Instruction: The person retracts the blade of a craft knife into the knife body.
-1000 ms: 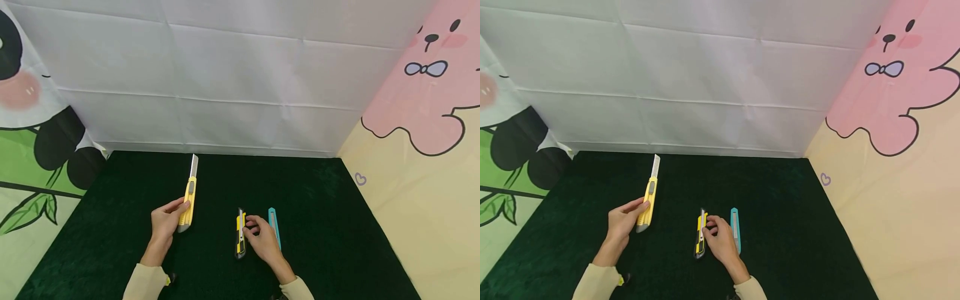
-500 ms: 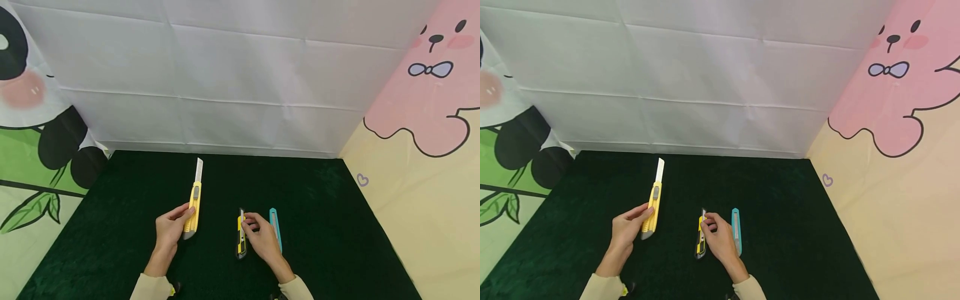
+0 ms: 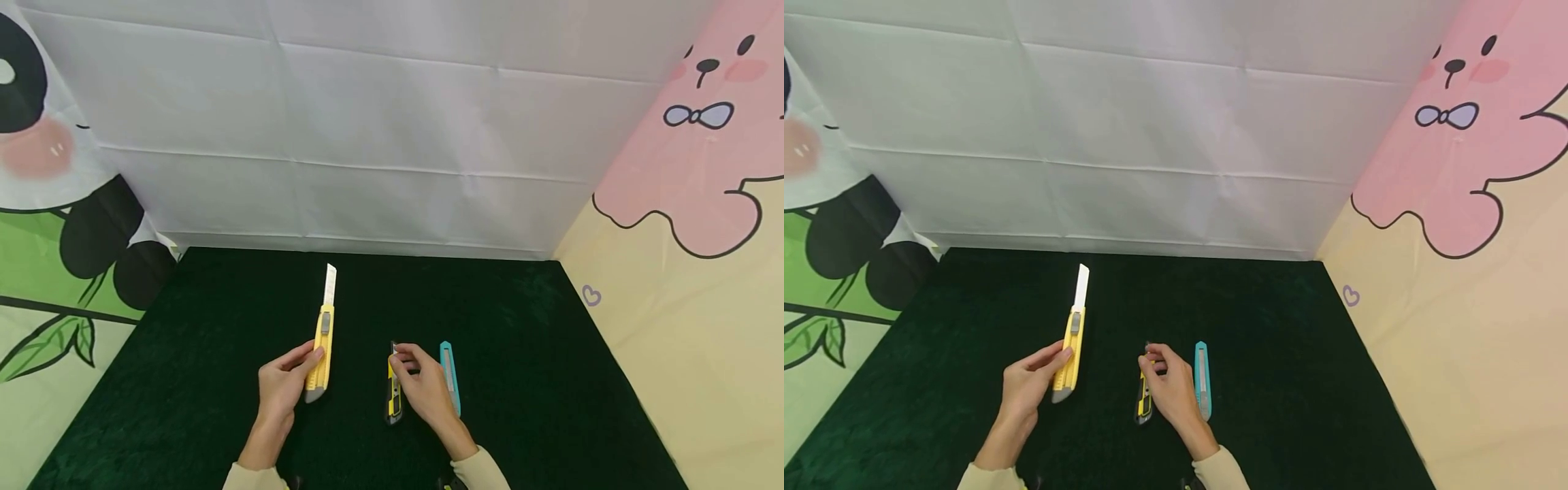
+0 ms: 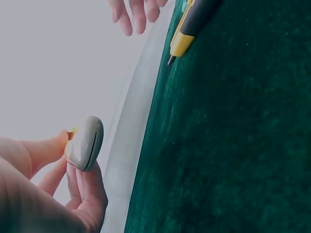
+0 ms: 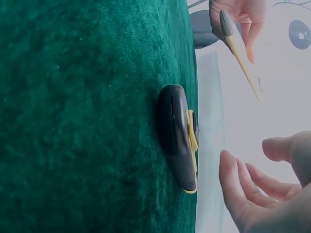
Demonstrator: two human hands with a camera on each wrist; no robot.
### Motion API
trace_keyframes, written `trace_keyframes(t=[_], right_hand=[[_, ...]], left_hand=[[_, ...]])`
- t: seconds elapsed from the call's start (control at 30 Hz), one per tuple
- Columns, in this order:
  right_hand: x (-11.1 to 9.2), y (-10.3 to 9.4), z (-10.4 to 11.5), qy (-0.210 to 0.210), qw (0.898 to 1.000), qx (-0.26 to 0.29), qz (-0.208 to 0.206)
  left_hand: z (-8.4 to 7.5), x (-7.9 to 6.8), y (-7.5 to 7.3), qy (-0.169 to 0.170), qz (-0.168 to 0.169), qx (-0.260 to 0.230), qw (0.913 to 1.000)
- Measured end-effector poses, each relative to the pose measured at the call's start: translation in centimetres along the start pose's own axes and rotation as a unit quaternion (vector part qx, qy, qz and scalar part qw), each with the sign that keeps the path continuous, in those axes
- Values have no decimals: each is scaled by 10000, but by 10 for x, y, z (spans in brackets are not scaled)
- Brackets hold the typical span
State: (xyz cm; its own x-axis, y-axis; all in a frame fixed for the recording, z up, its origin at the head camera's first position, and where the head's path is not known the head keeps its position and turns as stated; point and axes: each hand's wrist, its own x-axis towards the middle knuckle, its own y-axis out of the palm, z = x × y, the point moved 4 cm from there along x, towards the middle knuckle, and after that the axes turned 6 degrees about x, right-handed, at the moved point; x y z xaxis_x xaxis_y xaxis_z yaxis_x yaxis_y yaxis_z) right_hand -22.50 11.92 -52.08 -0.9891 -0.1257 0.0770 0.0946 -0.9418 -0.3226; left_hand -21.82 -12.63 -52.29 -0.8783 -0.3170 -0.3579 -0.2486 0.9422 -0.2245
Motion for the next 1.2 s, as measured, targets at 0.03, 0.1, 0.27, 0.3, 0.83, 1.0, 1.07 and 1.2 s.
trace_keyframes(t=[0.03,0.1,0.27,0.3,0.83,1.0,1.07,1.2], right_hand=[[0,0,0,-8,10000,17,-3],[1,1,1,-19,10000,36,-13],[1,3,5,-5,10000,-6,-37],[1,4,5,-2,10000,2,-34],[5,16,14,-171,9987,478,31],[6,20,20,-167,9981,594,55],[7,22,21,-104,9980,612,61],[8,23,24,-127,9979,630,59]], left_hand=[[1,-1,1,-11,6,-7,10000],[2,-3,2,-29,7,0,10000],[6,-7,6,-56,-39,-48,10000],[7,-9,7,-67,-46,-74,9999],[9,-27,16,-175,-95,-228,9995],[8,-32,19,-141,-137,-253,9995],[8,-33,21,-127,-147,-281,9994],[9,-35,24,-129,-143,-344,9992]])
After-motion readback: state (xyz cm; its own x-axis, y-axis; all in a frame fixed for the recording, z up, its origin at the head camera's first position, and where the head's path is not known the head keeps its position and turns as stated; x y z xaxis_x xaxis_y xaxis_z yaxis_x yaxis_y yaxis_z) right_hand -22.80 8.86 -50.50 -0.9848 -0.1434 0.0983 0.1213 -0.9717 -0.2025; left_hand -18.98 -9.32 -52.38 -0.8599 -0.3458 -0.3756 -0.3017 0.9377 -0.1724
